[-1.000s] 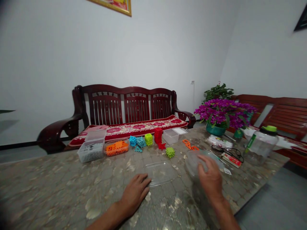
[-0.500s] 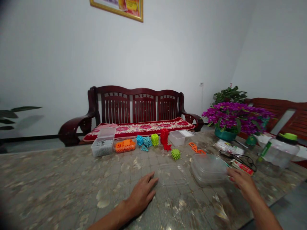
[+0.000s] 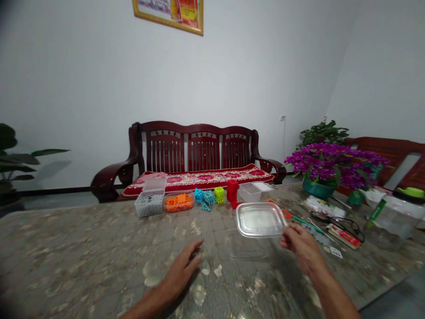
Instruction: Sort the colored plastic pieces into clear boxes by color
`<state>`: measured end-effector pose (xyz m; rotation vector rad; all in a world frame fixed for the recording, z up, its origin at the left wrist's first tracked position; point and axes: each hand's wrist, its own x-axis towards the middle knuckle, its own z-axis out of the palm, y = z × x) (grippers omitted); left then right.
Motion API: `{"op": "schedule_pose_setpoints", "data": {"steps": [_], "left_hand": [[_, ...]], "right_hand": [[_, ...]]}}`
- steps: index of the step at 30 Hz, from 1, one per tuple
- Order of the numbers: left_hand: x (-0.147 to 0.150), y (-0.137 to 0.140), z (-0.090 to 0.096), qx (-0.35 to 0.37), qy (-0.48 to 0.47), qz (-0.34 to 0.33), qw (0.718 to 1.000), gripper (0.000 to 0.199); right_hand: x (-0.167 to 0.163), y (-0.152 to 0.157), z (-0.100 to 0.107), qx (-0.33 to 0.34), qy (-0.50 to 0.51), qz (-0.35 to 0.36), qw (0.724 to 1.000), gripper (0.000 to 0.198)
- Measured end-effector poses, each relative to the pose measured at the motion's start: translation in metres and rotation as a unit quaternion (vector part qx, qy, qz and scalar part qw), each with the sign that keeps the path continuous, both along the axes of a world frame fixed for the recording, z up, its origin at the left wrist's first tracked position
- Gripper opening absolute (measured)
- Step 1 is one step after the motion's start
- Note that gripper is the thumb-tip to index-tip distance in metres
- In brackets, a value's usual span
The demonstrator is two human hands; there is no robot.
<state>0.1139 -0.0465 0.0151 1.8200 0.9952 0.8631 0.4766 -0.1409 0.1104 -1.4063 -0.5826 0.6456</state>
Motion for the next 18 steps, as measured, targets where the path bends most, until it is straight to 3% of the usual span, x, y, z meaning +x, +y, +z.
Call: {"op": "schedule_pose_setpoints", "data": {"steps": [3, 6, 9, 11, 13, 15, 17, 18], "left_hand": [[-0.009, 0.009, 0.006, -0.06, -0.108, 0.092, 0.988, 0.062], [-0.025, 0.028, 0.008, -0.073, -0.17, 0.174, 0.967, 0.065], [-0.046, 0.052, 0.005, -0.059, -0.177, 0.228, 0.956, 0.067], [-0.06, 0.066, 0.002, -0.021, -0.15, 0.263, 0.953, 0.06], [-0.07, 0.076, -0.001, 0.013, -0.121, 0.295, 0.948, 0.054], [-0.076, 0.082, -0.001, 0.019, -0.107, 0.311, 0.944, 0.053], [-0.078, 0.086, -0.001, 0.009, -0.107, 0.315, 0.943, 0.055], [-0.078, 0.086, 0.0, 0.004, -0.109, 0.312, 0.944, 0.056]], "right_hand": [[-0.088, 0.02, -0.015, 0.009, 0.082, 0.088, 0.993, 0.043], [-0.175, 0.032, -0.038, 0.009, 0.152, 0.171, 0.973, 0.051], [-0.241, 0.035, -0.059, -0.015, 0.209, 0.242, 0.947, 0.053], [-0.266, 0.035, -0.069, -0.042, 0.225, 0.302, 0.925, 0.05], [-0.274, 0.035, -0.073, -0.08, 0.149, 0.378, 0.91, 0.039], [-0.267, 0.035, -0.074, -0.086, -0.029, 0.405, 0.91, 0.023], [-0.252, 0.035, -0.073, -0.029, -0.246, 0.352, 0.903, 0.014], [-0.245, 0.036, -0.072, 0.016, -0.341, 0.32, 0.884, 0.01]]}}
